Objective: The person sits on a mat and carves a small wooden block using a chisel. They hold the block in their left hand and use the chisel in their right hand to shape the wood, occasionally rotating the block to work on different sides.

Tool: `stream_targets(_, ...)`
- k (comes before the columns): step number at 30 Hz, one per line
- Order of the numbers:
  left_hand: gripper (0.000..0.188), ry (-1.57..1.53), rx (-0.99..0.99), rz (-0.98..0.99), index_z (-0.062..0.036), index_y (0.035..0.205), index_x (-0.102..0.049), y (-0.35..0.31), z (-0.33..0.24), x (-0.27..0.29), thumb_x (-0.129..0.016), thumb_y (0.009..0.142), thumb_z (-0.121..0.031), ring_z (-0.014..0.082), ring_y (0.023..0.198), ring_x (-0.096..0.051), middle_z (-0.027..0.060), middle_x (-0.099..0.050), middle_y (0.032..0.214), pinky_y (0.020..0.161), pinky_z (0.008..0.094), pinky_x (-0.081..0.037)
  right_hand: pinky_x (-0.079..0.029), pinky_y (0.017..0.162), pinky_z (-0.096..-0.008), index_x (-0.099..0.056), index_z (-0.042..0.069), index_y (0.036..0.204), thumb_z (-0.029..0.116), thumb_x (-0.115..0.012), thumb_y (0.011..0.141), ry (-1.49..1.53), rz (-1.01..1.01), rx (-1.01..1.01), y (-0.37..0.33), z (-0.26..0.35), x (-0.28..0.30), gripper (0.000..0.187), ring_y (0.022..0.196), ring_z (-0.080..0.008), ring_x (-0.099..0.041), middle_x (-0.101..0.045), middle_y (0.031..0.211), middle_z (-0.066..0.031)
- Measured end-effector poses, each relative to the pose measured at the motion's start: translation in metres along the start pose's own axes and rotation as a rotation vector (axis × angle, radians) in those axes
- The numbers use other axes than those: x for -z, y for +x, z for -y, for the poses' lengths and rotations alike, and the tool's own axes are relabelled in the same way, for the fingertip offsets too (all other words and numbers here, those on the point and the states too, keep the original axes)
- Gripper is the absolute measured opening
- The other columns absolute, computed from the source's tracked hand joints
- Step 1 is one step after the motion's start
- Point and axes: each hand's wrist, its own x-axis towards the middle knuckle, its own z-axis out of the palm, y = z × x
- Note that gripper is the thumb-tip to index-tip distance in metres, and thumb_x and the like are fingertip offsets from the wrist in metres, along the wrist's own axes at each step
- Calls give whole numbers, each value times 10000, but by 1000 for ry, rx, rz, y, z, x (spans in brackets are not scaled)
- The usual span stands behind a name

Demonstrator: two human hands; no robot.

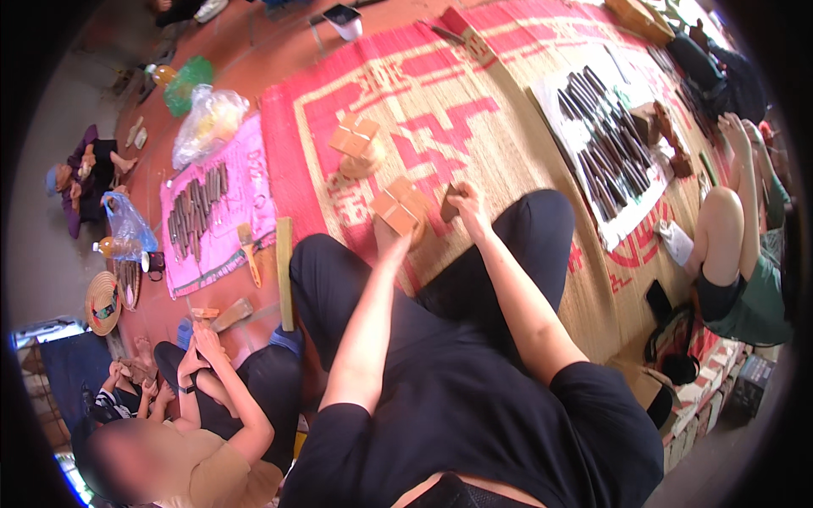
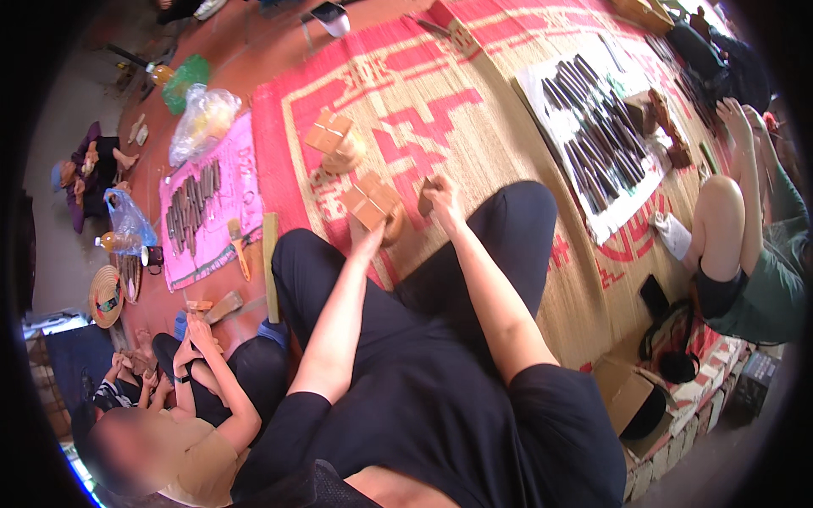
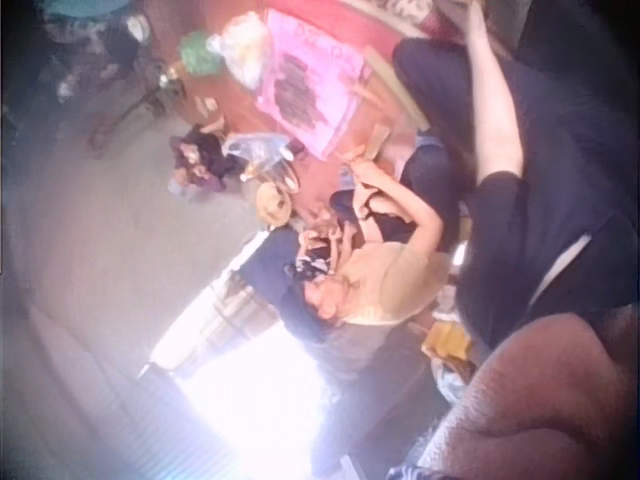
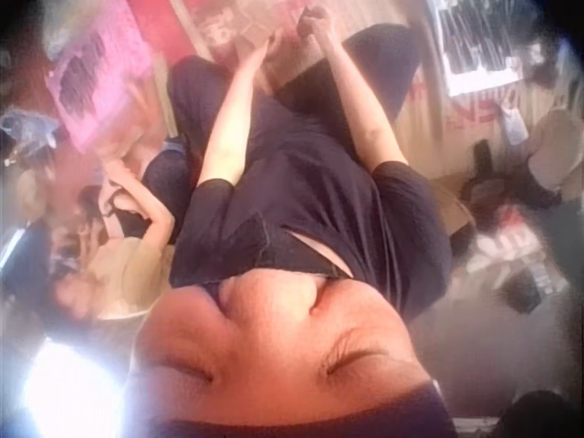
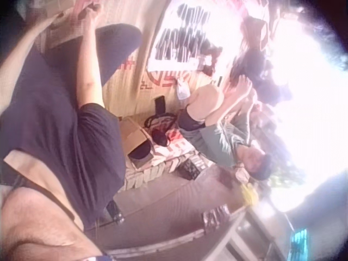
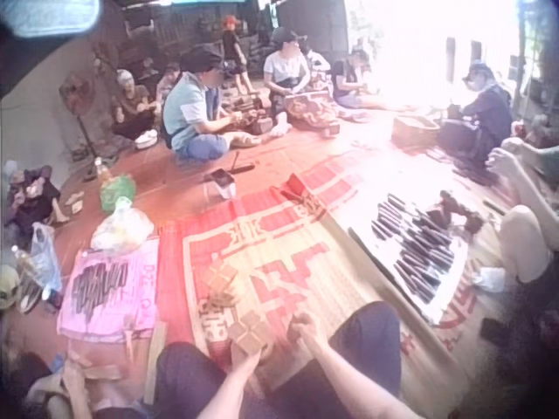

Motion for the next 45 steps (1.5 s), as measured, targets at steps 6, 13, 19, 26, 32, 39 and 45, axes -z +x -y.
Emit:
stream_targets(6,356,-28,209,228,-30,1099,-543,0,-18,16,-677,792,-152,132,948,-552,42,-580,1050,812,267,-452,-471,696,-311,-638,77,1001,146,-611,709,-138,39,6,-11,19,0,302,768,-213,-637,-653,847,-132)
stream_targets(13,301,-100,230,132,-28,1050,-580,-7,-25,6,-678,790,-143,103,914,-553,23,-602,995,807,246,-434,-490,620,-396,-622,140,959,80,-485,771,-373,68,423,-56,43,-31,240,721,-303,-618,-619,745,-111)
stream_targets(19,282,-81,282,174,-32,1039,-590,-4,-31,5,-670,799,-157,100,905,-548,18,-600,987,798,247,-430,-490,645,-406,-637,100,924,81,-474,763,-533,216,265,-41,13,-28,230,744,-314,-618,-629,750,-129)
stream_targets(26,315,-101,268,111,-25,1075,-549,-10,-21,7,-659,795,-118,111,907,-542,26,-580,995,792,256,-438,-487,659,-412,-612,113,991,57,-475,762,-351,99,316,-62,35,-35,273,782,-320,-614,-621,798,-154)
stream_targets(32,308,-87,268,122,-29,1066,-556,-8,-24,2,-662,799,-139,101,897,-541,22,-580,995,782,251,-437,-483,671,-411,-615,110,994,110,-464,790,-383,146,198,-48,19,-31,253,792,-329,-611,-618,816,-169)
stream_targets(39,288,-126,289,172,-38,1049,-571,-9,-25,5,-657,814,-180,91,895,-538,15,-588,990,786,250,-431,-481,662,-406,-580,105,1028,73,-494,743,-467,195,318,-64,2,-37,299,791,-308,-614,-620,855,-152)
stream_targets(45,274,-70,222,164,-43,1038,-573,-9,-21,7,-659,800,-147,96,888,-548,11,-592,971,782,254,-439,-477,639,-421,-591,85,975,32,-463,752,-286,196,78,-55,34,-23,263,734,-323,-608,-618,840,-161)
